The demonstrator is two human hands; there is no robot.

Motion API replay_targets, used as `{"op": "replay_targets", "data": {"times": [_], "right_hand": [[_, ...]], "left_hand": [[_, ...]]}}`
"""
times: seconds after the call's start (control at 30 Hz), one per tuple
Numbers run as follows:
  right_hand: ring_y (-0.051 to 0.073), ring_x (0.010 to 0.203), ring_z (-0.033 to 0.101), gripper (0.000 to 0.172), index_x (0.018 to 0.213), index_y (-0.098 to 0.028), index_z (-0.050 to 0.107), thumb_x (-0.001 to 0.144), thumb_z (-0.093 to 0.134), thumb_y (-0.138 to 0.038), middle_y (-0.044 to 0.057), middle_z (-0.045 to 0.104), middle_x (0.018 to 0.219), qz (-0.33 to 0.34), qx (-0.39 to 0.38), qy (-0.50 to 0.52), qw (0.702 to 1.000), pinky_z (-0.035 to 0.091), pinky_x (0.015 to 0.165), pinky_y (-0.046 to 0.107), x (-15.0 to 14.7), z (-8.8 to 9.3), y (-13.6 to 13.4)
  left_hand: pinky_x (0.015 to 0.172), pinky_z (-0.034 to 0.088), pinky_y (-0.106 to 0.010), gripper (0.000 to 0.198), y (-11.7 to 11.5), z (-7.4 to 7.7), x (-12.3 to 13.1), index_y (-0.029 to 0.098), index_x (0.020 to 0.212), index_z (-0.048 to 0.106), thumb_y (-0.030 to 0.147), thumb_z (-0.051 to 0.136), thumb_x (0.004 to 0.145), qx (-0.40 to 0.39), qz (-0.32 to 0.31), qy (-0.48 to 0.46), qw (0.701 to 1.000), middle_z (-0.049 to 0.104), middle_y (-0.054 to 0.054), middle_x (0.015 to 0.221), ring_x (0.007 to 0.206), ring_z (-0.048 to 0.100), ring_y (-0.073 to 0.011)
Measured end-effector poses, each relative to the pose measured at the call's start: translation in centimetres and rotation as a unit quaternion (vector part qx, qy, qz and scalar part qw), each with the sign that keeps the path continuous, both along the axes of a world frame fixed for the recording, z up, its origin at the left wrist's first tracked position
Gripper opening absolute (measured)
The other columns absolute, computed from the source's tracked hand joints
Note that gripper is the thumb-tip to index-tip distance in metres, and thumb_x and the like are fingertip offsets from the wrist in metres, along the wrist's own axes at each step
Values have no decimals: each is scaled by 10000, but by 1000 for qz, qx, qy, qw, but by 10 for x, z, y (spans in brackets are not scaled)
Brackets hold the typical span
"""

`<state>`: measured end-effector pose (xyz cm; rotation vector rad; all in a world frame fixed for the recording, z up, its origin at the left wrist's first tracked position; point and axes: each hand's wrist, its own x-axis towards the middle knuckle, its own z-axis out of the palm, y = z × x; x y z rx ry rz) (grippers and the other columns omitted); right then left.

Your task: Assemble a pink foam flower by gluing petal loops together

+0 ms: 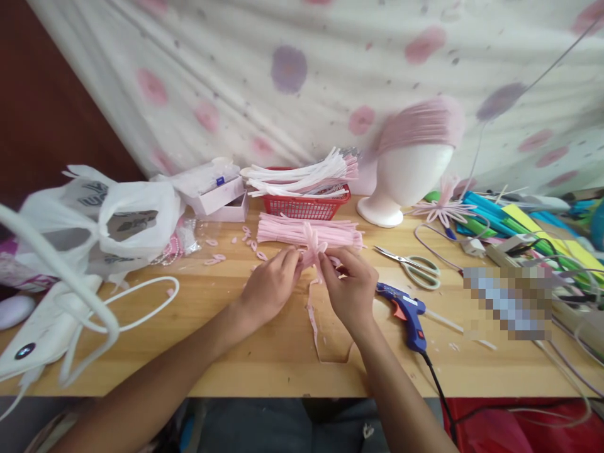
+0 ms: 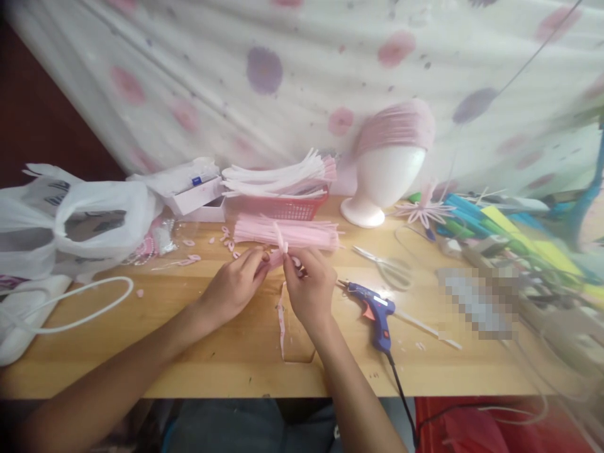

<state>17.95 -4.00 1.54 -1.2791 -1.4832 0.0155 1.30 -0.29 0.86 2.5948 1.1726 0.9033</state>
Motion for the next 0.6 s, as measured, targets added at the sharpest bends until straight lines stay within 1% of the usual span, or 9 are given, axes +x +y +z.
{"op": "replay_targets", "data": {"times": [0.1, 0.17, 0.27, 0.33, 0.4, 0.47, 0.53, 0.6], "right_hand": [[127, 651, 609, 141, 855, -208, 738, 932, 624, -178, 2, 684, 748, 13, 0, 4, 1000, 506, 559, 227, 0, -1, 0], [127, 648, 604, 135, 857, -207, 735, 930, 628, -173, 0, 682, 747, 23, 4, 4, 1000, 501, 560, 228, 0, -2, 0], [132, 638, 591, 138, 856, -213, 726, 936, 621, -173, -2, 679, 741, 32, 14, -1, 999, 486, 567, 244, -1, -3, 1], [136, 633, 578, 139, 854, -217, 717, 940, 616, -174, -5, 668, 732, 37, 21, -7, 999, 473, 571, 254, -1, -3, 1], [137, 634, 568, 136, 855, -218, 708, 943, 614, -172, -6, 662, 732, 43, 28, -14, 999, 463, 577, 260, -1, -4, 2], [139, 644, 568, 137, 861, -218, 702, 946, 608, -168, -1, 665, 746, 48, 34, -21, 998, 460, 583, 264, -1, -4, 3], [143, 656, 573, 136, 869, -219, 700, 951, 603, -168, 5, 668, 760, 50, 37, -23, 998, 461, 589, 267, 0, -5, 4], [145, 666, 578, 136, 871, -220, 699, 956, 603, -172, 8, 668, 767, 52, 36, -21, 998, 463, 594, 270, 0, -5, 4]], "left_hand": [[756, 554, -374, 134, 0, -4, -1, 192, 990, 513, 234, 408, 1063, -18, -13, 0, 1000, 726, -117, 972, 892, 721, -262], [761, 554, -384, 120, 0, -6, -2, 184, 1068, 498, 233, 388, 1064, -30, -18, -2, 999, 735, -138, 997, 927, 728, -281], [750, 553, -396, 223, 0, -7, -2, 157, 1234, 466, 264, 356, 1072, -40, -6, 19, 999, 743, -176, 1030, 951, 735, -307], [745, 550, -402, 280, 0, -7, -3, 143, 1270, 469, 300, 345, 1076, -42, 10, 39, 998, 746, -186, 1023, 941, 738, -317], [753, 546, -406, 299, 1, -7, -4, 141, 1216, 520, 330, 334, 1078, -54, 19, 53, 997, 748, -181, 998, 922, 737, -319], [787, 540, -414, 320, 2, -6, -6, 149, 1114, 569, 346, 319, 1079, -74, 10, 51, 996, 750, -177, 992, 935, 733, -320], [814, 529, -414, 332, 3, -4, -8, 166, 1024, 585, 349, 313, 1079, -97, -4, 35, 995, 750, -172, 999, 959, 729, -321], [799, 518, -401, 305, 4, -1, -10, 184, 975, 577, 329, 326, 1069, -121, -9, 15, 993, 748, -159, 995, 948, 726, -315]]}}
